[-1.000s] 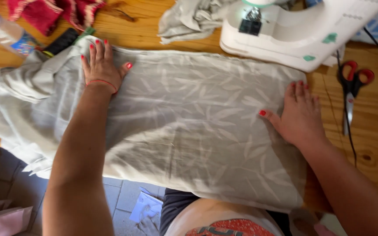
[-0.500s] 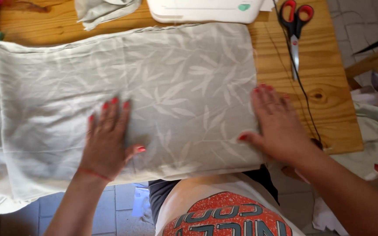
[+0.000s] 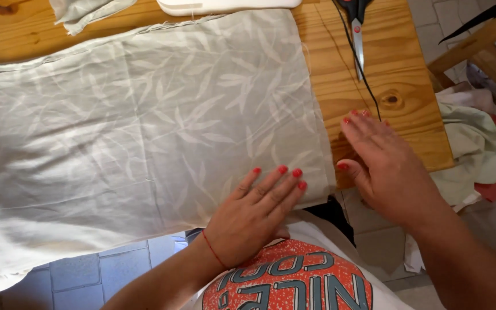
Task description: Smoothing, aligning, and folding a piece of fabric on a workbench in preparation for sewing.
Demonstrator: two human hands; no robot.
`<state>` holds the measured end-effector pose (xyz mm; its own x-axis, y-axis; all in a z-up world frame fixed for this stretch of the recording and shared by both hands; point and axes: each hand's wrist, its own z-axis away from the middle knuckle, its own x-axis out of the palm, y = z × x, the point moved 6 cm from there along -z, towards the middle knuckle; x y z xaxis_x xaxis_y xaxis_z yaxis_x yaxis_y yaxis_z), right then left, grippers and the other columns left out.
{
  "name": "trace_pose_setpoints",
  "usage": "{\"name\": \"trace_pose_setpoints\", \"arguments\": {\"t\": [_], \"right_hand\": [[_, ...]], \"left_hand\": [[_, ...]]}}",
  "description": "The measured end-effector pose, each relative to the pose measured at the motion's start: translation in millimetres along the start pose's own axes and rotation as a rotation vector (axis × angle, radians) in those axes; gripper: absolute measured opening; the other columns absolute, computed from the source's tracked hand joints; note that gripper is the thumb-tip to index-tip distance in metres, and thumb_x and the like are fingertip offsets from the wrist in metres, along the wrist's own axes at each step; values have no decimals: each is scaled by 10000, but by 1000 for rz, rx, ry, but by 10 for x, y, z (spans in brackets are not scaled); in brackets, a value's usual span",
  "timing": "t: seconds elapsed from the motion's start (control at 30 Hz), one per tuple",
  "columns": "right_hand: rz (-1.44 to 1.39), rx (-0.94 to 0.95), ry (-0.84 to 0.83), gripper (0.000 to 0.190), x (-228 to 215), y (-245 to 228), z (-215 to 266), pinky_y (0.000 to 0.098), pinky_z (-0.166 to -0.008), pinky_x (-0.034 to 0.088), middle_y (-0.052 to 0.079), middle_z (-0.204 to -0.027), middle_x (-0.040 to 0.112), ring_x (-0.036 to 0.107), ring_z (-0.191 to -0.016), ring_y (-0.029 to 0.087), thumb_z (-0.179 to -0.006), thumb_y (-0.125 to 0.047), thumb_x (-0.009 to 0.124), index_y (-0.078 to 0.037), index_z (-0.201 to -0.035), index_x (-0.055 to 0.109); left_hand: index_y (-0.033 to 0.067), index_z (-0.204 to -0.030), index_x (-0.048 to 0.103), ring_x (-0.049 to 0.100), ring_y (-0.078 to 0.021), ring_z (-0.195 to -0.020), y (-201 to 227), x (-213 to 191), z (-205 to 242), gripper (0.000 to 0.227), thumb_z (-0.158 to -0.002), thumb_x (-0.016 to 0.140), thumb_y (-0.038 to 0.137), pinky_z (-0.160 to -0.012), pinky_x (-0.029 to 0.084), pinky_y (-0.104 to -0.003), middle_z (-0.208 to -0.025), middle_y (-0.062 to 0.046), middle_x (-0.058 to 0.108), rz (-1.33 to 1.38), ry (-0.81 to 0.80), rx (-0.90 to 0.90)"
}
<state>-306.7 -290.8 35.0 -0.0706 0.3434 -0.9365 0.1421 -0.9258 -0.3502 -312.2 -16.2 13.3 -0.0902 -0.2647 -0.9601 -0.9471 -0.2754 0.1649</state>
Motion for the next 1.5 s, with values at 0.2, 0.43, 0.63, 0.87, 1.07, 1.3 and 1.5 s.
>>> {"name": "trace_pose_setpoints", "arguments": {"t": [0.2,0.43,0.63,0.87,1.07,1.3,1.5], "right_hand": [[60,-127,17,628,103,-1,-70,589,-1443,277,158,-1914,485,413,-1778,388,-1165,-280,610,-102,-1766,571],[-38,-256,170,527,-81,-321,4,596,-1412,436,228,-1740,684,621,-1640,428,-1106,-44,705,-22,-1632,709],[-61,-312,316,414,-50,-277,179,577,-1262,590,195,-1532,821,784,-1429,399,-1099,-245,773,-27,-1448,816],[53,-438,477,667,182,-333,147,535,-1200,628,154,-1520,838,816,-1405,355,-1085,-650,719,-76,-1398,851],[34,-329,544,714,272,-212,138,548,-1209,627,153,-1524,840,811,-1433,391,-1080,-681,656,-81,-1417,848],[78,-317,600,731,278,-243,131,549,-1180,645,166,-1477,854,829,-1390,401,-1101,-681,593,-55,-1370,858],[118,-307,621,743,290,-246,120,527,-1135,649,178,-1489,849,834,-1389,409,-1125,-670,541,-45,-1384,848]], "left_hand": [[138,-1881,393,348,-391,-1821,-7,146,-193,1003,-1044,774,538,-1473,236,-602,-1968,-158,387,129,-128,12],[165,-1906,329,318,-406,-1814,-907,-107,-350,1056,-1046,796,561,-1442,272,-612,-1984,-158,313,-19,-128,-237],[164,-1941,215,192,-484,-1824,-2413,-329,-223,1261,-1015,750,831,-1409,211,-727,-2000,-231,163,-130,-133,-587],[248,-1943,152,40,-425,-1851,-3344,-220,-35,1215,-1019,609,892,-1446,59,-692,-2019,-185,78,-47,-204,-815],[261,-1941,165,45,-387,-1861,-3386,-167,39,1194,-1022,504,944,-1452,32,-683,-2025,-150,106,-9,-100,-762],[257,-1931,216,115,-398,-1849,-3440,-85,29,1207,-1000,537,956,-1436,100,-710,-2013,-147,171,-74,-86,-773],[278,-1932,190,82,-375,-1855,-3455,-74,23,1207,-1000,559,950,-1448,82,-692,-2020,-123,146,-63,-112,-797]]}}
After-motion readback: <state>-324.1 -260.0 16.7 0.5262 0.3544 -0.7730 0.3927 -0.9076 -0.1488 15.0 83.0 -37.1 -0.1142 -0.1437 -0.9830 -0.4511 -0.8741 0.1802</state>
